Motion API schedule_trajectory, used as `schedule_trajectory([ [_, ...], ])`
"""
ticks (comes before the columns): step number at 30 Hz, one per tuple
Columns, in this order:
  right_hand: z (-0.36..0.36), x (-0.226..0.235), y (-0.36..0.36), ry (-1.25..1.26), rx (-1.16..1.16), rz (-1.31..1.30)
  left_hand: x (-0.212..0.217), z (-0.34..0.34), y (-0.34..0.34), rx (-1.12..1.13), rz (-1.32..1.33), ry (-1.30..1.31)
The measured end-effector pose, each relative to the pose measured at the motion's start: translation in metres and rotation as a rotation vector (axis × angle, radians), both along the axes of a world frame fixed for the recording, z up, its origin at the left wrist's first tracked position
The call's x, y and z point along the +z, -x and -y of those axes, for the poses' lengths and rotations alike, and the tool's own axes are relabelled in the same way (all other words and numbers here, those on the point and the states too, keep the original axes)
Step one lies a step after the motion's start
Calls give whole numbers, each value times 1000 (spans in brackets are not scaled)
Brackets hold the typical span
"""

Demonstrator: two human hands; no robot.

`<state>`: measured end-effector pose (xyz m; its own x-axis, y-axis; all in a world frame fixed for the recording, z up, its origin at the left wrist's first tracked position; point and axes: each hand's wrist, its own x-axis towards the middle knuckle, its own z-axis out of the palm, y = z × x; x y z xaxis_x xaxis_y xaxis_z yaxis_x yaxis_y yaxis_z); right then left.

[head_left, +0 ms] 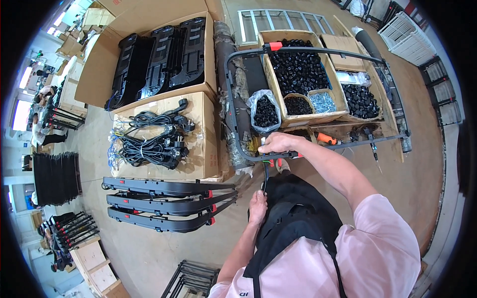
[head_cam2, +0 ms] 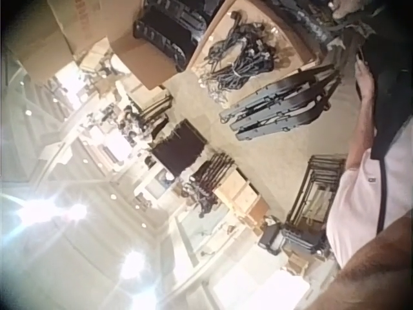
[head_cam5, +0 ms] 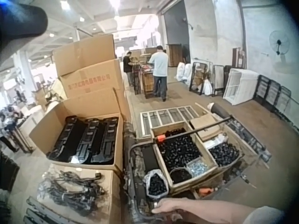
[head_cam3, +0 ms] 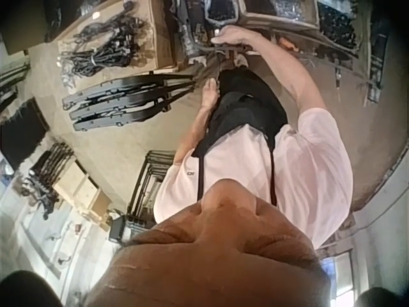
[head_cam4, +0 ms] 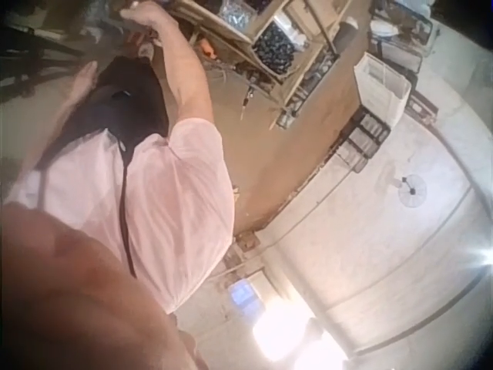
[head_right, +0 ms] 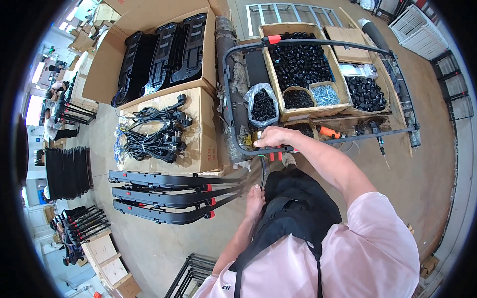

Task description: Assemble a plastic housing component for a power tool by inserting components and securing them with screws using a pneumatic screwdriver.

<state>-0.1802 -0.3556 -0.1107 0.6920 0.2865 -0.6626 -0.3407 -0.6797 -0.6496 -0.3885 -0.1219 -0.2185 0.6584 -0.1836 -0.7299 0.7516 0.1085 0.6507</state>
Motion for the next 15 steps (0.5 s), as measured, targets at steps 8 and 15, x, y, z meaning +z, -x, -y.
schedule_trajectory([
  [8,15,-64,-21,-443,-1058,220,43,18,-30,-191,377,-139],
  [15,17,-84,-32,-296,-783,446,45,21,-49,-379,162,-98],
])
